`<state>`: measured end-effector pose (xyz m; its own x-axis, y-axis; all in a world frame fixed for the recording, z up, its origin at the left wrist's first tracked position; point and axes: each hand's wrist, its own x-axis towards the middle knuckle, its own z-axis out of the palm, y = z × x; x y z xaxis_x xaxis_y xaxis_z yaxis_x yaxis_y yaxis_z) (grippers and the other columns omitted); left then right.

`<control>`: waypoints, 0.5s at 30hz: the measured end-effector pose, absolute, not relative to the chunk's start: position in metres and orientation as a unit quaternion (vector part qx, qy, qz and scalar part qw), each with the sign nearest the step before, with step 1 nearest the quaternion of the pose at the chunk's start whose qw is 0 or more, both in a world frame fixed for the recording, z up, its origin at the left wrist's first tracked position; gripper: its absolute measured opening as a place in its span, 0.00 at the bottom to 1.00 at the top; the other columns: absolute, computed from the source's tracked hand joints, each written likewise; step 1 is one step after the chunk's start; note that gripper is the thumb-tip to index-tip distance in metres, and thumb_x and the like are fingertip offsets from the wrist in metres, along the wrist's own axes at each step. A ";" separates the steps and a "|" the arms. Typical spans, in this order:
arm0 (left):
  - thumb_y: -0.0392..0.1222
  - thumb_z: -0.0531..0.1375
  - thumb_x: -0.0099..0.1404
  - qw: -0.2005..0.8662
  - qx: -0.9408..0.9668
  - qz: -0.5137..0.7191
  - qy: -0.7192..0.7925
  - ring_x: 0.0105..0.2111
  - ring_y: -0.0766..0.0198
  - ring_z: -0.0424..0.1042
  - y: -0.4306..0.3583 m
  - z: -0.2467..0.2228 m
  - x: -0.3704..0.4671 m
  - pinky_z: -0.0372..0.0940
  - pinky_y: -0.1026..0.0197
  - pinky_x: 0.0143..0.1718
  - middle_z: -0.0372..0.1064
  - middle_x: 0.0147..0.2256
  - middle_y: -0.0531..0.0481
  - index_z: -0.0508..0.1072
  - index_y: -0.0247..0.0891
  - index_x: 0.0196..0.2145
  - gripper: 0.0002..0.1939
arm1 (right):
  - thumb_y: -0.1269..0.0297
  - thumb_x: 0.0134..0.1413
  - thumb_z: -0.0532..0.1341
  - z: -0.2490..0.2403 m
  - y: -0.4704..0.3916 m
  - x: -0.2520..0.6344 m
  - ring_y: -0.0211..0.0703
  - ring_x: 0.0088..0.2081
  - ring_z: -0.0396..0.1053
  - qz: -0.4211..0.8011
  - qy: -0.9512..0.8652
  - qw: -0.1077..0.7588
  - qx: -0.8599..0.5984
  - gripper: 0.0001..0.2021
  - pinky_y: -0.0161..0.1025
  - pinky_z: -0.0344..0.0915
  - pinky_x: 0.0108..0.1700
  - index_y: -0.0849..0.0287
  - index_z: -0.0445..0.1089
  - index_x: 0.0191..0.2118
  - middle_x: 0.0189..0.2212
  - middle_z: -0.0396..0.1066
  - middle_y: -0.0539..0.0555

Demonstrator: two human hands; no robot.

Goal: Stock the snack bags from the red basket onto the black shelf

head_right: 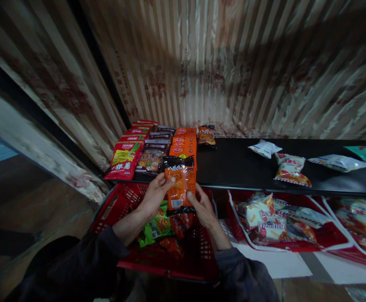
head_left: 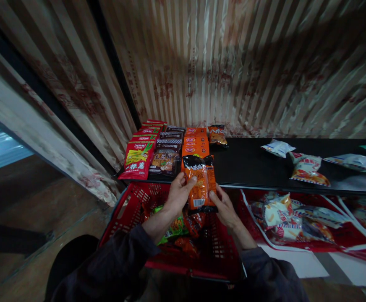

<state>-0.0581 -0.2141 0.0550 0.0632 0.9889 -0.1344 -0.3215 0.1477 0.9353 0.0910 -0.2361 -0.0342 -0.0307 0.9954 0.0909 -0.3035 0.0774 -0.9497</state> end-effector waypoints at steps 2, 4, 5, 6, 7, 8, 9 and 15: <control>0.44 0.70 0.54 0.634 0.376 0.520 0.431 0.45 0.55 0.76 -0.217 0.055 -0.058 0.68 0.52 0.52 0.78 0.45 0.44 0.74 0.37 0.44 0.20 | 0.48 0.54 0.65 -0.033 -0.236 0.089 0.52 0.55 0.71 0.556 -0.442 0.588 -0.386 0.24 0.50 0.66 0.59 0.49 0.70 0.55 0.53 0.74 0.53; 0.45 0.70 0.55 0.656 0.366 0.500 0.431 0.44 0.55 0.77 -0.220 0.055 -0.057 0.69 0.52 0.51 0.78 0.45 0.44 0.73 0.38 0.46 0.22 | 0.48 0.56 0.64 -0.032 -0.236 0.088 0.52 0.56 0.70 0.550 -0.435 0.598 -0.389 0.23 0.50 0.65 0.60 0.50 0.70 0.55 0.53 0.74 0.53; 0.45 0.70 0.55 0.665 0.364 0.489 0.431 0.44 0.55 0.77 -0.222 0.055 -0.057 0.69 0.51 0.51 0.78 0.45 0.44 0.73 0.39 0.47 0.23 | 0.48 0.56 0.63 -0.031 -0.237 0.087 0.52 0.56 0.70 0.546 -0.433 0.602 -0.389 0.23 0.50 0.64 0.61 0.50 0.70 0.55 0.53 0.74 0.53; 0.45 0.70 0.55 0.673 0.365 0.480 0.428 0.43 0.54 0.78 -0.223 0.056 -0.057 0.70 0.51 0.51 0.78 0.45 0.43 0.73 0.38 0.47 0.23 | 0.48 0.57 0.63 -0.030 -0.237 0.087 0.52 0.56 0.69 0.542 -0.433 0.606 -0.388 0.23 0.51 0.64 0.61 0.50 0.69 0.55 0.53 0.73 0.53; 0.45 0.70 0.54 0.679 0.369 0.474 0.422 0.43 0.54 0.78 -0.224 0.056 -0.057 0.70 0.51 0.51 0.78 0.45 0.43 0.73 0.38 0.47 0.23 | 0.47 0.57 0.62 -0.029 -0.237 0.087 0.52 0.56 0.69 0.538 -0.437 0.608 -0.388 0.23 0.51 0.64 0.60 0.50 0.69 0.55 0.54 0.73 0.53; 0.45 0.71 0.54 0.683 0.375 0.471 0.413 0.43 0.54 0.78 -0.225 0.056 -0.057 0.70 0.51 0.51 0.78 0.44 0.43 0.73 0.37 0.46 0.23 | 0.47 0.58 0.62 -0.028 -0.237 0.088 0.52 0.56 0.69 0.532 -0.442 0.608 -0.389 0.23 0.51 0.65 0.60 0.50 0.69 0.55 0.54 0.73 0.53; 0.45 0.71 0.54 0.686 0.381 0.469 0.405 0.43 0.54 0.78 -0.226 0.057 -0.057 0.70 0.50 0.51 0.78 0.44 0.43 0.74 0.37 0.45 0.22 | 0.47 0.58 0.62 -0.027 -0.237 0.088 0.53 0.56 0.69 0.524 -0.450 0.608 -0.391 0.22 0.51 0.65 0.60 0.50 0.69 0.55 0.54 0.73 0.53; 0.48 0.71 0.52 0.678 0.388 0.479 0.401 0.43 0.54 0.78 -0.227 0.057 -0.055 0.69 0.51 0.51 0.79 0.42 0.45 0.75 0.38 0.43 0.22 | 0.48 0.60 0.60 -0.025 -0.238 0.094 0.52 0.54 0.71 0.465 -0.503 0.599 -0.414 0.22 0.50 0.66 0.58 0.51 0.69 0.56 0.54 0.73 0.53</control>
<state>-0.0551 -0.2267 0.0572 0.2200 0.9603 -0.1717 -0.3392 0.2403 0.9095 0.0938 -0.2379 -0.0252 0.0616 0.9742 0.2173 -0.1411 0.2240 -0.9643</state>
